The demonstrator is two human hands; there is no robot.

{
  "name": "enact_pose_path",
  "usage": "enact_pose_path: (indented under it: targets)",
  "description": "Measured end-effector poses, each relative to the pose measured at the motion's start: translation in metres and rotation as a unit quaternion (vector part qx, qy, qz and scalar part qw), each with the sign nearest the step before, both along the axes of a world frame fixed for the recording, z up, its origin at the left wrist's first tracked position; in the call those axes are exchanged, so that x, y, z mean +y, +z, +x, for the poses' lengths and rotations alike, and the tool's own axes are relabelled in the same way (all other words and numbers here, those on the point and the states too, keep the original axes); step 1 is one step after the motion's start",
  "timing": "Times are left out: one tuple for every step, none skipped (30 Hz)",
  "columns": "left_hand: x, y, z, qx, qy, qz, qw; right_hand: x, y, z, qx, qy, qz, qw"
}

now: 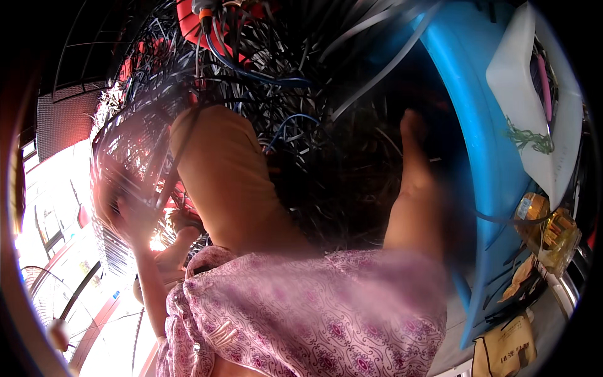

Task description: The person weaves a black plastic basket by hand, threading flexible black strips through the vertical ribs of the basket frame. They repeatedly pull strips through the weave, adjust the tension, and rotate the basket to continue the pattern.

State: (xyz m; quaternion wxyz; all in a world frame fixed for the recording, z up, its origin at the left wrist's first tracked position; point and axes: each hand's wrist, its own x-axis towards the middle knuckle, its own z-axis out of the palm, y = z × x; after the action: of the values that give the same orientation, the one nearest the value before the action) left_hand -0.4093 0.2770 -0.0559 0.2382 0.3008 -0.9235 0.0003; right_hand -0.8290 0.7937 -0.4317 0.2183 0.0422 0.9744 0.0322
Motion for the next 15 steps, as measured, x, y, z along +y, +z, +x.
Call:
enact_pose_path:
  targets:
    - [-0.001, 0.001, -0.003, 0.001, -0.004, 0.002, 1.0, 0.015, -0.014, 0.0, 0.016, 0.018, -0.002, 1.0]
    - [-0.002, 0.002, -0.007, 0.003, -0.009, 0.003, 1.0, 0.036, -0.038, -0.004, 0.034, 0.036, -0.005, 0.999]
    - [-0.004, 0.002, -0.012, 0.005, -0.014, 0.002, 1.0, 0.05, -0.053, -0.007, 0.053, 0.053, -0.007, 0.997]
    - [-0.003, 0.001, -0.011, 0.006, -0.011, 0.003, 1.0, 0.05, -0.05, -0.006, 0.061, 0.074, -0.032, 0.995]
    - [-0.001, 0.0, -0.009, 0.006, -0.008, 0.002, 1.0, 0.053, -0.046, -0.004, 0.068, 0.094, -0.056, 0.992]
    - [0.0, 0.0, -0.008, 0.005, -0.004, 0.001, 1.0, 0.053, -0.043, -0.002, 0.075, 0.113, -0.081, 0.988]
    - [0.0, 0.0, -0.008, 0.007, -0.003, 0.002, 1.0, 0.059, -0.044, -0.005, 0.071, 0.106, -0.13, 0.983]
    - [0.0, -0.002, -0.008, 0.009, -0.002, 0.007, 1.0, 0.065, -0.045, -0.009, 0.066, 0.099, -0.178, 0.977]
    - [0.0, -0.003, -0.008, 0.009, -0.001, 0.008, 1.0, 0.071, -0.046, -0.012, 0.061, 0.092, -0.227, 0.968]
    - [-0.004, -0.006, -0.004, 0.013, 0.003, 0.022, 1.0, 0.075, -0.046, -0.014, 0.044, 0.092, -0.26, 0.96]
    - [-0.007, -0.008, -0.002, 0.015, 0.006, 0.036, 0.999, 0.078, -0.046, -0.016, 0.028, 0.092, -0.293, 0.951]
    - [-0.008, -0.009, 0.001, 0.012, 0.006, 0.036, 0.999, 0.08, -0.047, -0.018, 0.011, 0.093, -0.326, 0.941]
    - [-0.005, -0.007, -0.002, 0.008, 0.007, 0.035, 0.999, 0.077, -0.044, -0.019, -0.039, 0.045, -0.356, 0.932]
    - [-0.001, -0.003, -0.005, -0.001, 0.006, 0.021, 1.0, 0.074, -0.042, -0.021, -0.09, -0.002, -0.384, 0.919]
    - [0.005, 0.001, -0.01, -0.011, 0.004, 0.007, 1.0, 0.071, -0.039, -0.023, -0.14, -0.049, -0.409, 0.9]
